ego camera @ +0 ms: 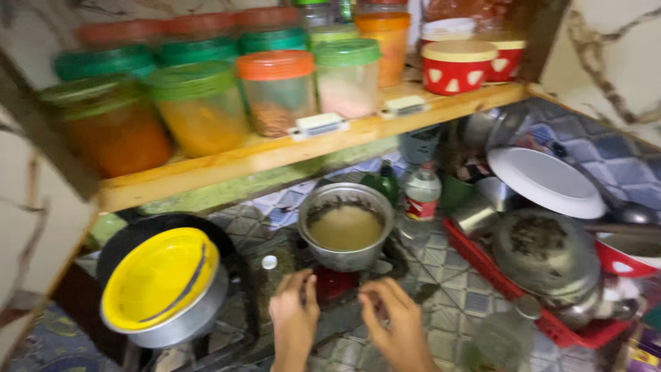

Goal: The person fits lids onto plastic containers and squeeze bottles on the kitchen counter, then places the closed containers one by one onto the shelves of an upper wall cabinet. They arrange the containers and bottles on the shelf and close the cabinet doors at the end.

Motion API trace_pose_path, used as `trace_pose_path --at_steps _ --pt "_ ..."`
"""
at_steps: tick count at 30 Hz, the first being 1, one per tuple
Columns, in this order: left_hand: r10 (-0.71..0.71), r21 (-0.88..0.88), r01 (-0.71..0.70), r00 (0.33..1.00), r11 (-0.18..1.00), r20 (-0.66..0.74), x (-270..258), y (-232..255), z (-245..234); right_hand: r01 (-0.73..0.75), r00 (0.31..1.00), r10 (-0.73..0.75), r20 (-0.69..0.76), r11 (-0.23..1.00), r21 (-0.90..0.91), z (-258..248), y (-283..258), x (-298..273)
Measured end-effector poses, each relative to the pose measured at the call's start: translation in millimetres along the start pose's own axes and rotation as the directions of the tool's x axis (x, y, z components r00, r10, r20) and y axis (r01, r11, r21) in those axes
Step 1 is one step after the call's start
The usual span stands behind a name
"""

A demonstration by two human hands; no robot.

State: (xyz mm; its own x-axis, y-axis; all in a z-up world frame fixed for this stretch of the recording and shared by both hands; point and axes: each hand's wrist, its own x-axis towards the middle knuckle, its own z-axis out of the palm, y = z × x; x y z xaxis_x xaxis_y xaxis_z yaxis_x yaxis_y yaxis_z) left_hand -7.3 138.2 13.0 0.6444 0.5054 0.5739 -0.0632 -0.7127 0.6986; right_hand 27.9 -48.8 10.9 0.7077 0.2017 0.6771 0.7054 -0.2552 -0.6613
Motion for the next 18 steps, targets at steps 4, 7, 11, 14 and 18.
trace_pose_path --at_steps 4,7,11,14,18 --pt "-0.093 0.271 0.077 0.995 0.959 0.046 35 -47 -17 -0.085 0.958 0.062 0.282 0.994 0.069 87 -11 37" --pt "-0.164 0.379 0.108 0.979 0.919 0.118 53 -83 -15 -0.103 0.910 0.099 0.403 0.995 -0.012 131 -9 52" --pt "-0.210 0.517 0.080 0.957 0.852 0.199 71 -126 2 -0.096 0.895 0.181 0.408 0.971 -0.220 169 -2 61" --pt "-0.221 0.580 0.037 0.943 0.814 0.250 79 -150 19 -0.127 0.865 0.236 0.443 0.957 -0.261 178 4 70" --pt "-0.185 0.659 -0.083 0.927 0.748 0.326 86 -158 29 -0.144 0.877 0.229 0.422 0.964 -0.224 181 9 70"
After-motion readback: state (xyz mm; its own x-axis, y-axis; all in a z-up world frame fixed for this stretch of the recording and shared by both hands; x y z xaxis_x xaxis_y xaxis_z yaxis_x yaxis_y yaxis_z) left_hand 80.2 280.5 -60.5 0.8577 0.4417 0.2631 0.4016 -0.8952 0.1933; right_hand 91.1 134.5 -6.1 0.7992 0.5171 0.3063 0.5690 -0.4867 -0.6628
